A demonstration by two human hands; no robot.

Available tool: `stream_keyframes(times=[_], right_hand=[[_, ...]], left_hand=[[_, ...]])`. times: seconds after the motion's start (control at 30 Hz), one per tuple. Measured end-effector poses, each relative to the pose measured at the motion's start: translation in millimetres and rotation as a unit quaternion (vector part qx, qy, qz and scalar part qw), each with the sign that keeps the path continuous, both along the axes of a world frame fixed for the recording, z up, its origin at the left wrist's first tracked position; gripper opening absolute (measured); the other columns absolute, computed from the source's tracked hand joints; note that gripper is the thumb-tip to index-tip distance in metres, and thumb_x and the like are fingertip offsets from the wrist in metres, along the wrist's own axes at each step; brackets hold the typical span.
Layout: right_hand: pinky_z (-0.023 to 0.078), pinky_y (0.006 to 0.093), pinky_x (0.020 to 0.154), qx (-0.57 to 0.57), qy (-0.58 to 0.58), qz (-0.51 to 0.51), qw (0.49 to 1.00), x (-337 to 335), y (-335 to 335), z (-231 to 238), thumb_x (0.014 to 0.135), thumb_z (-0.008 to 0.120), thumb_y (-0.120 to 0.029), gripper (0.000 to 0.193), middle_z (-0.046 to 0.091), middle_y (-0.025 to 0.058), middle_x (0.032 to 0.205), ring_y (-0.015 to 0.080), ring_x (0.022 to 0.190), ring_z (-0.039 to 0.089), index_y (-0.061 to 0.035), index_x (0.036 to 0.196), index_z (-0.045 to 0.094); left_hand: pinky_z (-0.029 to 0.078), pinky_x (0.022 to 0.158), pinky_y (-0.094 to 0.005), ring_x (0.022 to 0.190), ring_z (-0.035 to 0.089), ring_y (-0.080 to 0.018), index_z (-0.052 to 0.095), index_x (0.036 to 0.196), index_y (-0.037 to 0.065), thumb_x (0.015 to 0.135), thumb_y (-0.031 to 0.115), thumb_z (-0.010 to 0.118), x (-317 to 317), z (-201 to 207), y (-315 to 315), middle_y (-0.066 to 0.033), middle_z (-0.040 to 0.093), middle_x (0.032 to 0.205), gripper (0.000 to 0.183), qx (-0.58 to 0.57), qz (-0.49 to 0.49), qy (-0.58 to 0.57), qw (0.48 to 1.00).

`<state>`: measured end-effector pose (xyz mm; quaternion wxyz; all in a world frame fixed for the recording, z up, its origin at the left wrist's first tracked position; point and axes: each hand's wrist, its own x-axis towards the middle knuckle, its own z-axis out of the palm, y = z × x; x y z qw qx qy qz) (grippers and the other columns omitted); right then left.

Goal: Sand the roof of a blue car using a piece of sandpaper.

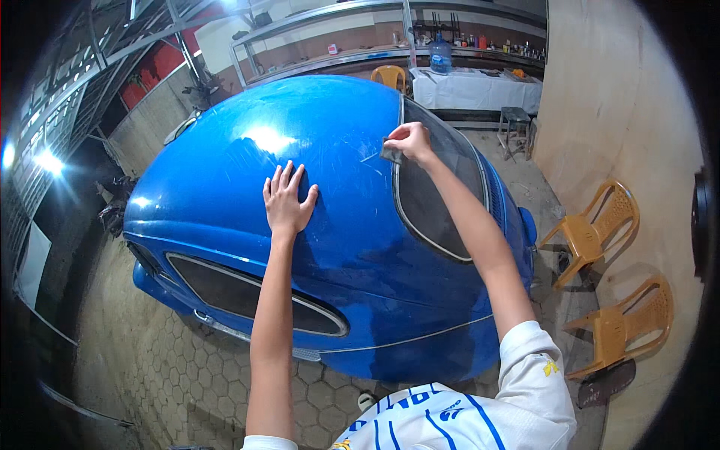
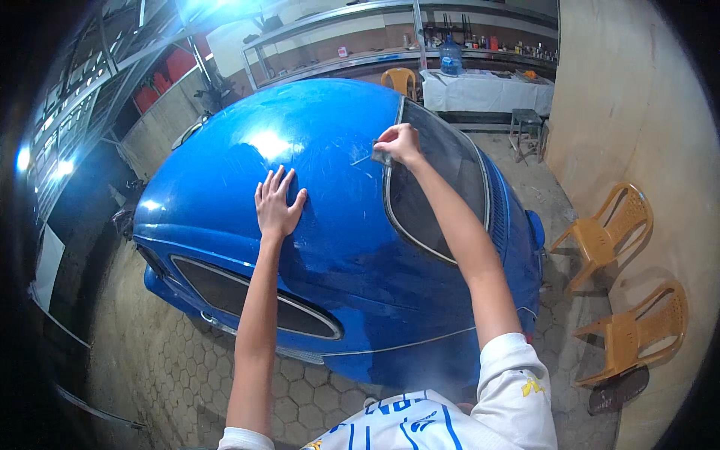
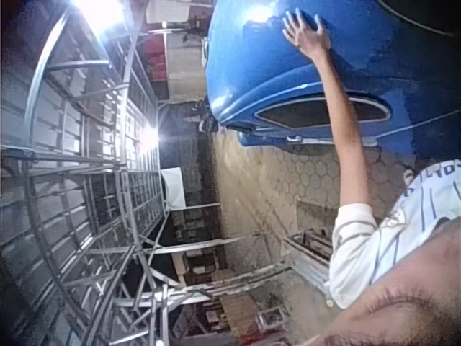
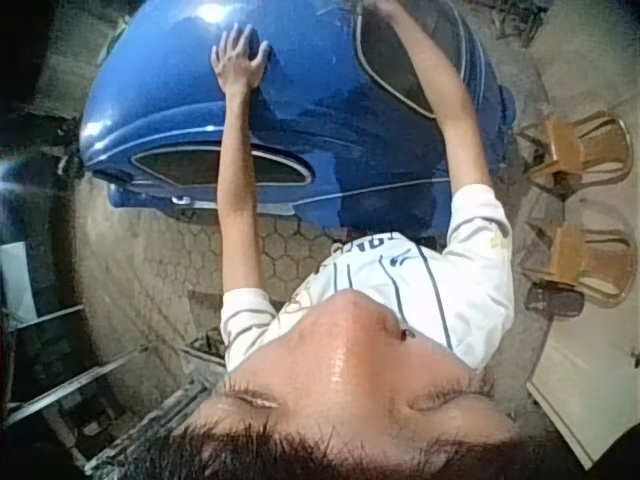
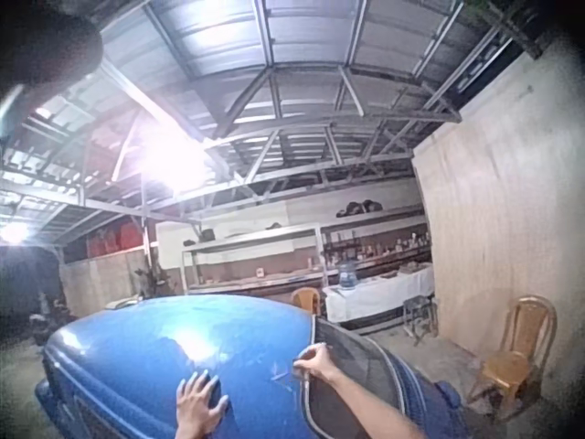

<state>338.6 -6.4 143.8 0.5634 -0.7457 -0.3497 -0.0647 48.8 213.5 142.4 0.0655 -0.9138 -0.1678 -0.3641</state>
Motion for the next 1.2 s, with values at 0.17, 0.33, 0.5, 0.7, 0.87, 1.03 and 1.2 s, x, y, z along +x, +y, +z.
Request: stream_keyframes(times=[0.17, 0.33, 0.5, 0.7, 0.87, 1.03, 1.2], right_hand=[[0.062, 0.0378, 0.077, 0.146, -0.046, -0.147, 0.977, 9, 26, -46, 0.068, 0.092, -0.025, 0.036, 0.079, 0.0149, 0.086, 0.0251, 0.080, 0.078, -0.0053, 0.096, 0.081], [0.045, 0.0453, 0.115, 0.059, -0.129, -0.140, 0.980, -31, 49, -87, 0.095, 0.064, -0.013, 0.035, 0.066, 0.0257, 0.136, 0.0449, 0.133, 0.058, -0.0059, 0.127, 0.074], [0.030, 0.0535, 0.124, -0.057, -0.169, -0.056, 0.982, -104, 51, -72, 0.110, 0.048, -0.026, 0.045, 0.048, 0.0192, 0.159, 0.0431, 0.150, 0.039, -0.0047, 0.147, 0.058], [0.032, 0.0508, 0.123, -0.016, -0.146, -0.073, 0.986, -93, 43, -81, 0.110, 0.050, -0.028, 0.047, 0.049, 0.0240, 0.157, 0.0432, 0.150, 0.040, 0.0020, 0.145, 0.058], [0.037, 0.0486, 0.120, 0.004, -0.163, -0.042, 0.986, -82, 32, -69, 0.108, 0.055, -0.027, 0.043, 0.057, 0.0246, 0.148, 0.0413, 0.144, 0.049, 0.0032, 0.138, 0.064], [0.039, 0.0478, 0.120, 0.019, -0.171, -0.022, 0.985, -87, 34, -80, 0.107, 0.057, -0.021, 0.037, 0.060, 0.0219, 0.144, 0.0397, 0.141, 0.051, 0.0004, 0.135, 0.067], [0.051, 0.0476, 0.106, 0.027, -0.181, -0.024, 0.983, -29, 50, -68, 0.107, 0.055, -0.021, 0.033, 0.066, 0.0228, 0.134, 0.0402, 0.123, 0.064, 0.0001, 0.126, 0.070]], left_hand=[[0.020, 0.128, -0.0479, 0.154, 0.035, -0.0269, 0.058, 0.150, 0.024, 0.096, 0.053, 0.062, 16, 1, -14, -0.0046, 0.048, 0.161, 0.061, -0.020, -0.017, 0.001, 1.000], [0.020, 0.128, -0.0477, 0.154, 0.035, -0.0273, 0.058, 0.150, 0.024, 0.097, 0.053, 0.061, 16, -1, -11, -0.0053, 0.047, 0.162, 0.061, -0.014, -0.022, -0.001, 1.000], [0.020, 0.128, -0.0486, 0.154, 0.035, -0.0282, 0.057, 0.151, 0.023, 0.098, 0.052, 0.059, -10, -7, 2, -0.0063, 0.046, 0.163, 0.060, 0.004, -0.013, -0.003, 1.000], [0.023, 0.126, -0.0478, 0.151, 0.039, -0.0286, 0.063, 0.145, 0.023, 0.095, 0.048, 0.064, 3, 0, -9, -0.0068, 0.050, 0.159, 0.055, -0.019, -0.020, -0.009, 1.000], [0.023, 0.126, -0.0479, 0.151, 0.039, -0.0290, 0.062, 0.146, 0.022, 0.096, 0.047, 0.063, 6, 8, -12, -0.0075, 0.051, 0.158, 0.056, -0.014, -0.028, -0.018, 0.999], [0.022, 0.126, -0.0478, 0.151, 0.039, -0.0286, 0.062, 0.147, 0.022, 0.096, 0.047, 0.063, 5, 1, -5, -0.0070, 0.051, 0.159, 0.056, -0.008, -0.015, -0.021, 1.000], [0.023, 0.126, -0.0477, 0.151, 0.039, -0.0281, 0.062, 0.146, 0.023, 0.096, 0.046, 0.063, 3, 4, -12, -0.0064, 0.050, 0.160, 0.056, -0.012, -0.002, -0.008, 1.000]])
